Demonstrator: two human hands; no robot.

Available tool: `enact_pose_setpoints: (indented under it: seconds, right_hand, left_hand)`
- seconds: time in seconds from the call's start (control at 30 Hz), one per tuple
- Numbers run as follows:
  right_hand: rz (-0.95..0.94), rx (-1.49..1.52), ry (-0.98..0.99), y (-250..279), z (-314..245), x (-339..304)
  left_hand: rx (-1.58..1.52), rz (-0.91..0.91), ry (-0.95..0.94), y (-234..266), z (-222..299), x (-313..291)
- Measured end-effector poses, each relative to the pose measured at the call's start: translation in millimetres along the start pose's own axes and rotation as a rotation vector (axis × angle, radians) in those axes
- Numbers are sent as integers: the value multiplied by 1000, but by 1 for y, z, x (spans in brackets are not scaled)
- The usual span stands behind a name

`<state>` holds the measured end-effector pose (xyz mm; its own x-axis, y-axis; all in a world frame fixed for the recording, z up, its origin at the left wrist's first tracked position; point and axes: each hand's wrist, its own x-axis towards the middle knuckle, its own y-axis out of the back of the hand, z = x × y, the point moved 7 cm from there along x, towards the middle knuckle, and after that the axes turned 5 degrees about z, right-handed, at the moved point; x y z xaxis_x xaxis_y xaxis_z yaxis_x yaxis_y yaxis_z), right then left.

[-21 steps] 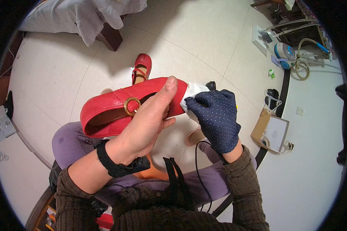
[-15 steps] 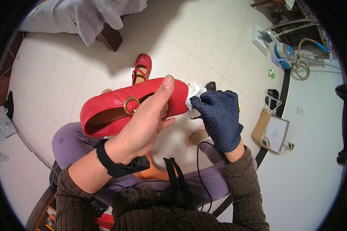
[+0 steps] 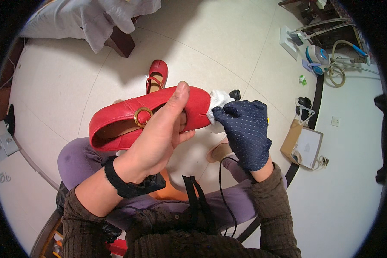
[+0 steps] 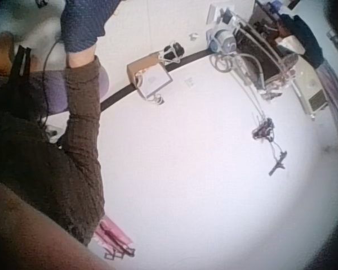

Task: The person wipes a red shoe with a white cloth, then uses a yellow tool to scrape or clean the shoe's surface. The shoe is placed on the floor after cleaning.

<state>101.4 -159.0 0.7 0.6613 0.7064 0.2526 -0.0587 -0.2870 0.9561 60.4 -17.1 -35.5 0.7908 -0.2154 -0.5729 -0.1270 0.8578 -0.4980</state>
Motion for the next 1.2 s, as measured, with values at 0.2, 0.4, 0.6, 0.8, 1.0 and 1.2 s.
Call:
enact_pose_setpoints:
  seconds: [0.2, 0.4, 0.6, 0.8, 1.0, 1.2]
  right_hand:
    - [-35, -42, -45, 2, 15, -3]
    - [15, 13, -56, 6, 21, -6]
    - [29, 52, -66, 8, 22, -7]
    - [41, 48, -69, 13, 21, -6]
    - [53, 29, -68, 16, 19, -5]
    - [78, 28, -36, 17, 15, -1]
  left_hand:
    - [-65, 35, -18, 6, 4, 2]
    - [-111, 21, -30, 7, 7, 5]
    - [-161, 12, -20, 8, 7, 5]
    - [-168, 2, -17, 7, 7, 3]
    - [-61, 69, -75, 6, 12, 0]
    - [-49, 62, -83, 5, 13, -3]
